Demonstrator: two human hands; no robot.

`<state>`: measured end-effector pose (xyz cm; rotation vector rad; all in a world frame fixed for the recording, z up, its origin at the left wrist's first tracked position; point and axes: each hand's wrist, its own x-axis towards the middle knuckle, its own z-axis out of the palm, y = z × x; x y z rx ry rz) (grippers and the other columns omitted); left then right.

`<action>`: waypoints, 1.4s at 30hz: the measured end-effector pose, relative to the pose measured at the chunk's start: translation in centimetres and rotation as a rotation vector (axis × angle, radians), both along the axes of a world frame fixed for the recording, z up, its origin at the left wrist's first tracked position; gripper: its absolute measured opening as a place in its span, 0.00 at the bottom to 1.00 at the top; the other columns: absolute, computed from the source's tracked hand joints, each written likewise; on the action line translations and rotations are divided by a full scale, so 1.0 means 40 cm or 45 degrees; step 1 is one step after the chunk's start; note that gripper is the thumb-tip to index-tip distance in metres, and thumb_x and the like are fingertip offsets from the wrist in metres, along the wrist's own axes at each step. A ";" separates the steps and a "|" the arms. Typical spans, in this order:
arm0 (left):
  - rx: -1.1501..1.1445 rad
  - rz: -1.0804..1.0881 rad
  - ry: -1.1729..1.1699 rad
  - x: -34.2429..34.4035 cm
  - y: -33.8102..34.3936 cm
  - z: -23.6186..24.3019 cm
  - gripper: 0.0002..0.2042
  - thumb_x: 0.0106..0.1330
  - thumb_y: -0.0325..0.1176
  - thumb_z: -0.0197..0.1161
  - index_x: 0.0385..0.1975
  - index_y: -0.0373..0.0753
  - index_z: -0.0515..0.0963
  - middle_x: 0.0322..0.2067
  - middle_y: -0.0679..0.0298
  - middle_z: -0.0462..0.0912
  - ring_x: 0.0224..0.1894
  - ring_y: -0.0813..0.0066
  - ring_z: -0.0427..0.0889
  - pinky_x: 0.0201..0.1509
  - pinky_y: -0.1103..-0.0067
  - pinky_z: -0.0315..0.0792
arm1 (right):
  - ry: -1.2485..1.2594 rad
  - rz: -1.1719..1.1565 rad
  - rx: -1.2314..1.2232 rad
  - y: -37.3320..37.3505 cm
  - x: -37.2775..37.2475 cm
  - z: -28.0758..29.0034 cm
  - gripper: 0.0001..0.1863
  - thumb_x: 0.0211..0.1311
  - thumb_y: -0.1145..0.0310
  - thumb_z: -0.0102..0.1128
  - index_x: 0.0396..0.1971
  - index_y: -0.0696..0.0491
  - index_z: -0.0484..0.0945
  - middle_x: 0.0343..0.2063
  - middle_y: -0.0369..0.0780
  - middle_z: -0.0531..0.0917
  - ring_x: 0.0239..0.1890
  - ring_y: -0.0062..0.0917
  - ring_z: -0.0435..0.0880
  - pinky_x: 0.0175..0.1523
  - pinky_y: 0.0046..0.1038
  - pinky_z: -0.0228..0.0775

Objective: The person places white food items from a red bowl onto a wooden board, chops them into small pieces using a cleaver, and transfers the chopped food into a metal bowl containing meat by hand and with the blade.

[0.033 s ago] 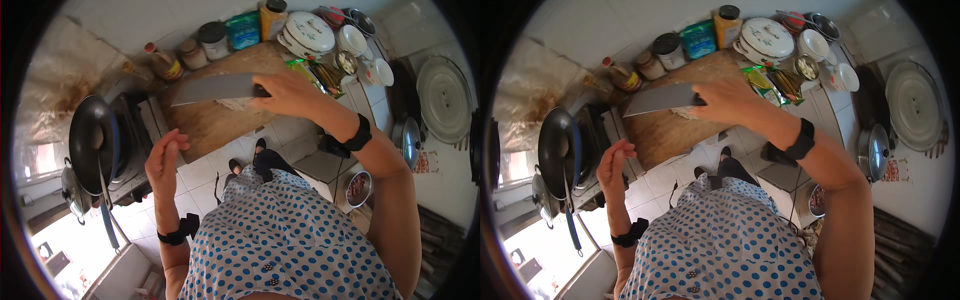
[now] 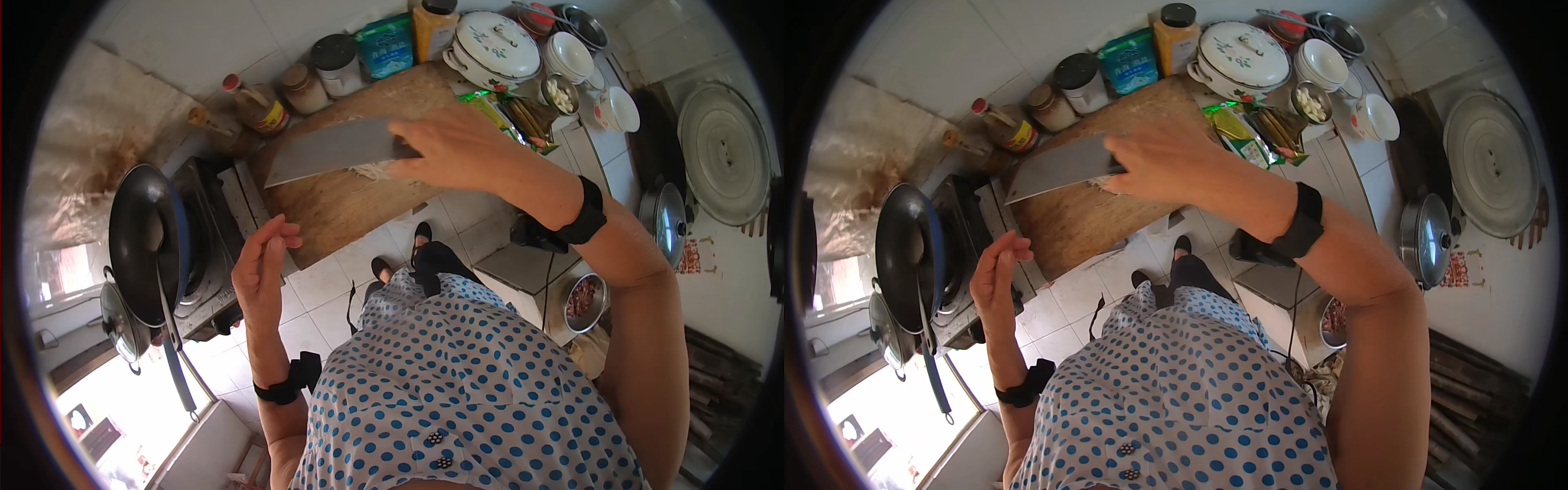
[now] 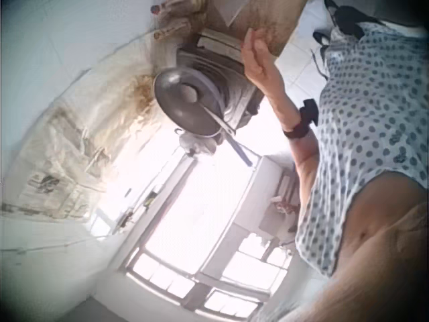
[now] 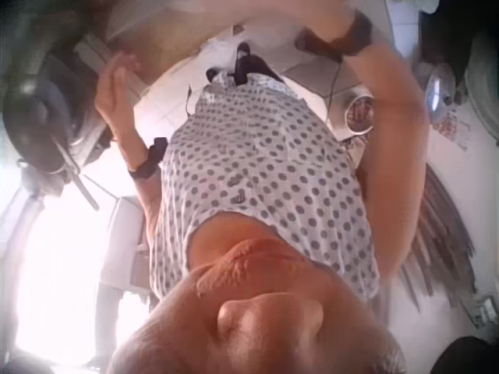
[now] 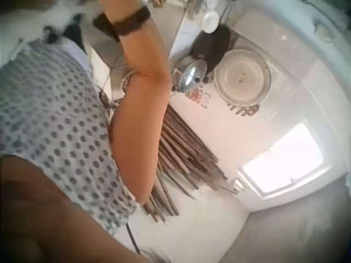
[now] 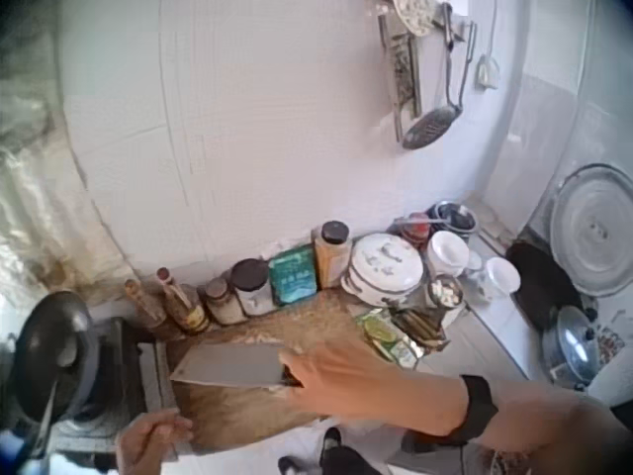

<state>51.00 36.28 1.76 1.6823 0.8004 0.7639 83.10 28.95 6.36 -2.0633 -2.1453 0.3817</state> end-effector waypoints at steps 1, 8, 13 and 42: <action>-0.067 -0.061 0.078 0.007 -0.012 -0.011 0.13 0.75 0.24 0.53 0.54 0.31 0.78 0.43 0.57 0.86 0.42 0.73 0.84 0.50 0.79 0.76 | -0.024 0.093 0.066 0.018 -0.012 0.032 0.22 0.62 0.50 0.64 0.40 0.57 0.78 0.24 0.46 0.82 0.30 0.42 0.84 0.34 0.41 0.73; -0.304 -0.379 0.340 0.046 -0.088 -0.089 0.13 0.72 0.28 0.60 0.54 0.31 0.78 0.43 0.57 0.87 0.44 0.73 0.86 0.49 0.78 0.79 | -0.613 0.702 0.421 0.050 -0.057 0.289 0.18 0.62 0.55 0.64 0.34 0.58 0.80 0.22 0.41 0.83 0.27 0.32 0.86 0.34 0.33 0.77; -0.432 -0.327 0.232 0.090 -0.062 -0.041 0.13 0.73 0.29 0.60 0.53 0.31 0.78 0.43 0.57 0.87 0.43 0.72 0.87 0.48 0.78 0.81 | -0.678 0.779 0.423 0.058 -0.061 0.274 0.16 0.62 0.57 0.63 0.33 0.58 0.79 0.20 0.41 0.82 0.25 0.33 0.85 0.33 0.34 0.76; 0.862 -0.144 0.923 0.314 0.197 -0.235 0.11 0.61 0.32 0.67 0.42 0.39 0.79 0.41 0.58 0.80 0.45 0.55 0.80 0.46 0.66 0.76 | -0.009 0.286 0.033 0.167 0.197 -0.241 0.14 0.60 0.58 0.61 0.34 0.54 0.79 0.18 0.45 0.81 0.22 0.42 0.82 0.29 0.40 0.73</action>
